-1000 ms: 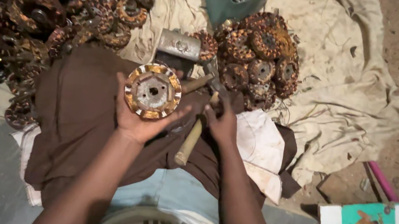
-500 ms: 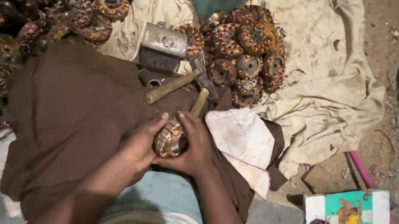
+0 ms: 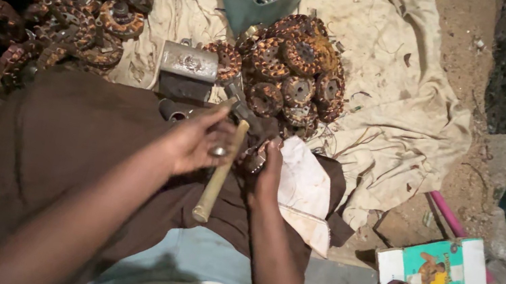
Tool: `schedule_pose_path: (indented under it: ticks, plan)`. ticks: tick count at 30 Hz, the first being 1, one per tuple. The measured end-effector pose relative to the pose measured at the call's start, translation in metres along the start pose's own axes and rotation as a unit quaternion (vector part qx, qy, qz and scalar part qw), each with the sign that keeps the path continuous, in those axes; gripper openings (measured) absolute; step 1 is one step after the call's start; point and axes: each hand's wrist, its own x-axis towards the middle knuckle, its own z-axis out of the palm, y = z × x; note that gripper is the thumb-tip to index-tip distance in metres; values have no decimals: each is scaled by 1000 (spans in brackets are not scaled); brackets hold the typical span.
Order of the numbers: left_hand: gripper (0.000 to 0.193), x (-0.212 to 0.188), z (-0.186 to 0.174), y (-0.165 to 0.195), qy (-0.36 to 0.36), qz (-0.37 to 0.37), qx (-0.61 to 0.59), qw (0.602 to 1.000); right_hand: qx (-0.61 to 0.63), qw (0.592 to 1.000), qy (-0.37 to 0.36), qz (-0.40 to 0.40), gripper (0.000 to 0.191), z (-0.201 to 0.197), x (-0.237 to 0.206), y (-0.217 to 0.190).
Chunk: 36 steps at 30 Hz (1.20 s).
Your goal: The person sits on the ground with many motor stator discs spread on a cloth, places a metal part on their lap, and repeatedly strikes it with a hammer to break apart or flatten the components, setting pieces back on the cloth and picking up the next part.
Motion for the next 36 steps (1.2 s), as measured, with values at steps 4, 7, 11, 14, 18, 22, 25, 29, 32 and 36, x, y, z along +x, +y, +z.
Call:
schedule_pose_path:
  ticks: [4, 7, 11, 14, 18, 22, 25, 29, 32, 36]
  plan:
    - [43, 17, 84, 86, -108, 99, 105, 984, -101, 994, 13, -32, 51, 5, -3, -2]
    - [74, 38, 135, 156, -19, 268, 226, 936, -242, 970, 20, -33, 61, 11, -8, 0]
    - [93, 49, 129, 207, 30, 416, 301, 857, -362, 929, -25, -78, 79, 13, -8, 5]
    - [91, 22, 56, 158, 141, 380, 379, 832, -404, 906, -53, -117, 86, 14, -6, 7]
    - [58, -55, -66, 81, 257, 479, 559, 626, -423, 889, -64, -160, 90, 27, -13, 1]
    - [70, -118, -118, 29, 375, 307, 746, 457, -535, 828, -75, -152, 108, 51, -28, -16]
    - [69, -137, -113, 8, 409, 229, 812, 347, -604, 768, -84, -196, 115, 64, -29, -40]
    - [75, -150, -111, 5, 424, 253, 777, 392, -579, 739, -24, -343, 88, 60, 11, -95]
    - [71, -147, -115, 8, 412, 245, 778, 406, -672, 576, 108, -453, 107, 41, 68, -128]
    - [66, -138, -117, 13, 431, 231, 780, 390, -755, 546, 133, -339, 117, 24, 149, -103]
